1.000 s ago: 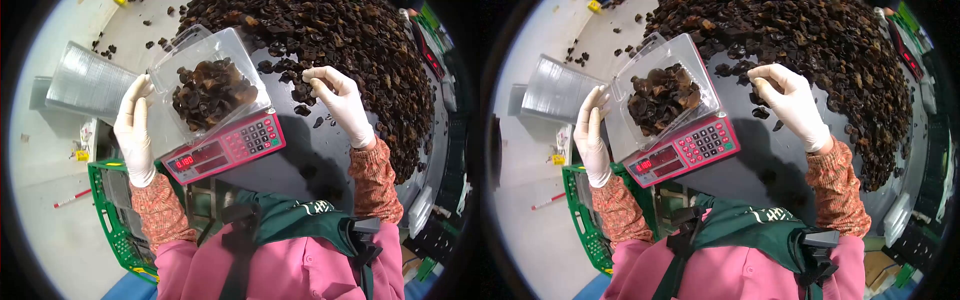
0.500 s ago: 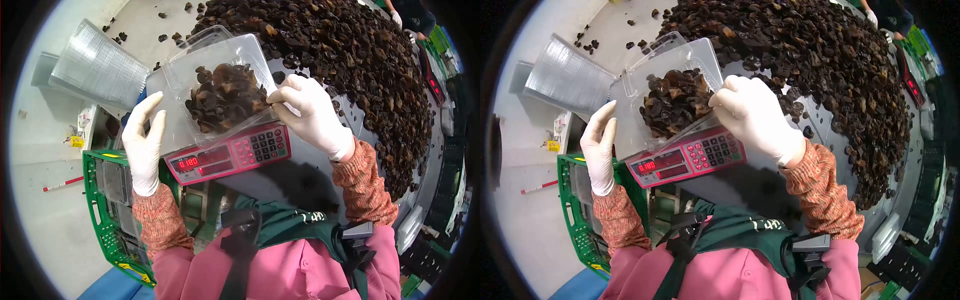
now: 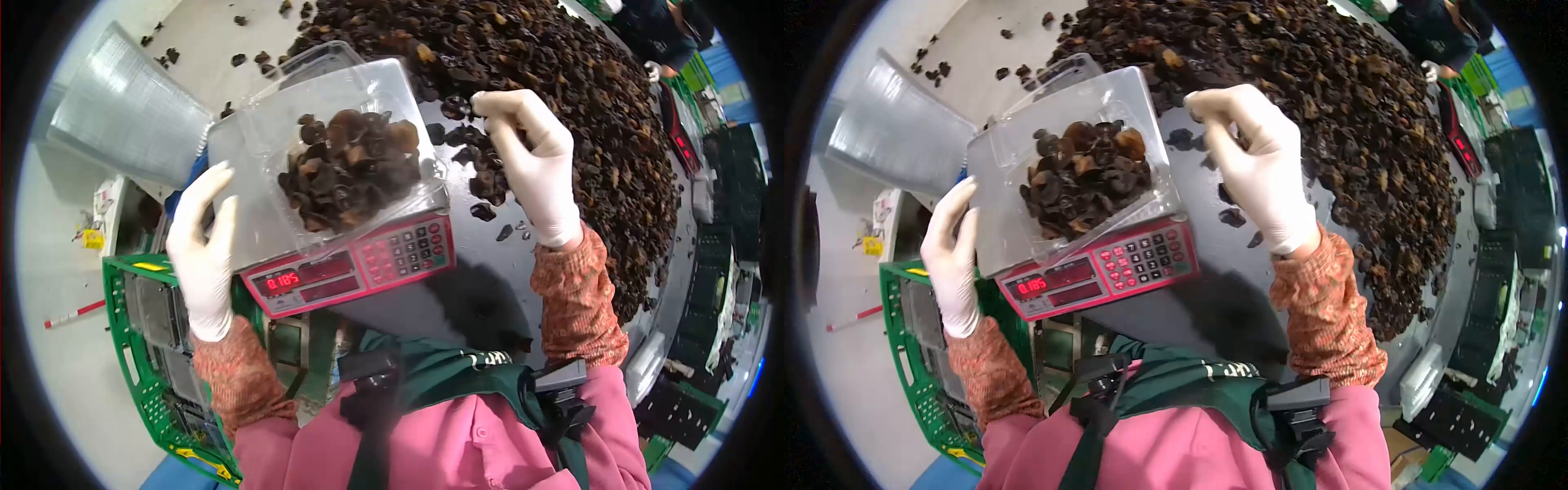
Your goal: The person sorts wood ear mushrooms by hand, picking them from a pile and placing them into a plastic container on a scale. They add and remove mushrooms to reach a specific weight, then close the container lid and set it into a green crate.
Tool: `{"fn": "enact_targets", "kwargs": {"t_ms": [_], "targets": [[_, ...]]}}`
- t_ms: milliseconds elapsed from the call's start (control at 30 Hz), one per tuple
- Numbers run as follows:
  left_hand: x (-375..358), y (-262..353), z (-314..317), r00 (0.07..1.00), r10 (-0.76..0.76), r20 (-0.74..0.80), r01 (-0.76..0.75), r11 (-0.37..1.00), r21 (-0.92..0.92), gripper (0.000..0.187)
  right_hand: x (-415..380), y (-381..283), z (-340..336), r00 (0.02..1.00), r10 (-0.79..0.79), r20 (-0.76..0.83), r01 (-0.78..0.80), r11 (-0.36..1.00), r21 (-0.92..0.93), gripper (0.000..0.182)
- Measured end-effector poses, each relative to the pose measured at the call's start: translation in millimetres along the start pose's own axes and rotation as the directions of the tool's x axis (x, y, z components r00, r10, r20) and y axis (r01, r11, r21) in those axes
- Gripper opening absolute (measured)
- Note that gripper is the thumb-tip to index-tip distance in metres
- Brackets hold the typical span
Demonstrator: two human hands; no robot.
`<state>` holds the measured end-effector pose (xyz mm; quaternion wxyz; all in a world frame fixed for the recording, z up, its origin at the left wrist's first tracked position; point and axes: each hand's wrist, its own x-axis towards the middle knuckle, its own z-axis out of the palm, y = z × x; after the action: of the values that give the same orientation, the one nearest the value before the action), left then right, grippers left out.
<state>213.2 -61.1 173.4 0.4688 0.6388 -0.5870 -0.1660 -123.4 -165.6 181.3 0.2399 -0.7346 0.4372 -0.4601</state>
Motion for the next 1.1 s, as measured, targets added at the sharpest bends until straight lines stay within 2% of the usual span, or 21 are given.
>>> {"fn": "enact_targets", "kwargs": {"t_ms": [67,133,233,367,467,533,567,600,633,667,700,733,800,867,900,933,967,1000,1033,1067,1100], "targets": [[-9.8,-4.2,-10.1,0.983,-0.178,-0.037,0.173,0.978,-0.118,0.031,-1.6,9.0,-14.9,0.984,0.171,-0.044,-0.165,0.979,0.123,0.017],[-21.6,-4.8,-20.2,0.967,-0.243,-0.072,0.232,0.964,-0.133,0.032,-3.4,17.5,-25.1,0.961,0.275,-0.004,-0.270,0.948,0.170,0.019],[-37.6,-6.2,-38.9,0.961,-0.268,-0.067,0.265,0.963,-0.053,0.031,-3.2,23.8,-24.4,0.956,0.287,0.068,-0.294,0.945,0.142,0.022],[-59.4,3.9,-48.1,0.912,-0.405,-0.069,0.389,0.906,-0.168,0.026,11.0,37.9,-11.7,0.935,0.321,0.154,-0.347,0.918,0.194,0.028],[-74.6,11.4,-36.8,0.872,-0.474,0.125,0.488,0.818,-0.305,0.028,31.9,56.0,-3.4,0.894,0.354,0.275,-0.440,0.809,0.391,0.033],[-77.7,16.3,-18.5,0.799,-0.491,0.348,0.596,0.724,-0.347,0.033,48.0,76.4,10.4,0.889,0.212,0.406,-0.423,0.720,0.550,0.035],[-78.1,18.8,-8.9,0.771,-0.495,0.400,0.629,0.688,-0.362,0.034,56.2,85.1,13.4,0.883,0.137,0.449,-0.418,0.664,0.620,0.036],[-76.2,21.6,1.6,0.741,-0.484,0.466,0.661,0.649,-0.376,0.035,66.1,80.6,17.3,0.891,0.120,0.439,-0.398,0.670,0.626,0.038],[-70.4,29.0,10.1,0.694,-0.548,0.467,0.707,0.643,-0.296,0.034,77.0,82.5,17.8,0.905,0.126,0.407,-0.368,0.712,0.598,0.041],[-77.0,17.8,21.2,0.785,-0.404,0.469,0.593,0.708,-0.382,0.038,80.2,62.8,8.9,0.891,0.222,0.395,-0.443,0.609,0.658,0.041],[-73.3,23.8,26.4,0.740,-0.479,0.473,0.661,0.650,-0.375,0.039,83.9,68.7,-0.1,0.918,0.232,0.321,-0.394,0.625,0.674,0.038],[-70.0,29.2,31.5,0.684,-0.552,0.477,0.725,0.585,-0.363,0.039,85.1,72.5,-15.1,0.927,0.276,0.255,-0.374,0.739,0.560,0.045],[-74.7,24.7,39.3,0.761,-0.458,0.459,0.647,0.589,-0.484,0.039,66.4,83.8,-37.1,0.959,0.269,0.088,-0.282,0.920,0.272,0.032],[-75.4,22.6,45.8,0.766,-0.471,0.437,0.642,0.572,-0.510,0.036,31.1,100.6,-49.7,0.912,0.409,0.043,-0.411,0.902,0.131,0.026],[-73.8,19.1,45.6,0.758,-0.471,0.451,0.652,0.570,-0.501,0.035,10.7,119.5,-50.1,0.951,0.306,0.029,-0.304,0.951,-0.058,0.028],[-72.2,15.8,45.1,0.749,-0.474,0.463,0.662,0.568,-0.489,0.033,-15.9,109.3,-48.3,0.913,0.389,0.123,-0.376,0.920,-0.113,0.029],[-77.1,13.9,47.9,0.898,-0.242,0.368,0.368,0.871,-0.326,0.030,-42.8,109.8,-41.8,0.971,0.177,0.163,-0.125,0.949,-0.289,0.030],[-72.7,14.0,42.1,0.839,-0.321,0.439,0.505,0.760,-0.409,0.028,-59.7,97.1,-39.5,0.935,0.150,0.320,-0.001,0.907,-0.422,0.032],[-69.5,11.4,37.3,0.790,-0.398,0.466,0.604,0.636,-0.480,0.029,-87.1,103.9,-29.8,0.932,0.108,0.345,0.059,0.895,-0.442,0.031],[-67.6,8.1,32.7,0.730,-0.468,0.497,0.683,0.494,-0.538,0.030,-99.5,106.9,-26.5,0.935,-0.009,0.355,0.162,0.900,-0.405,0.023],[-68.6,2.9,30.5,0.741,-0.489,0.460,0.670,0.489,-0.559,0.030,-105.4,100.7,-28.2,0.943,-0.001,0.332,0.143,0.904,-0.403,0.019]]}}
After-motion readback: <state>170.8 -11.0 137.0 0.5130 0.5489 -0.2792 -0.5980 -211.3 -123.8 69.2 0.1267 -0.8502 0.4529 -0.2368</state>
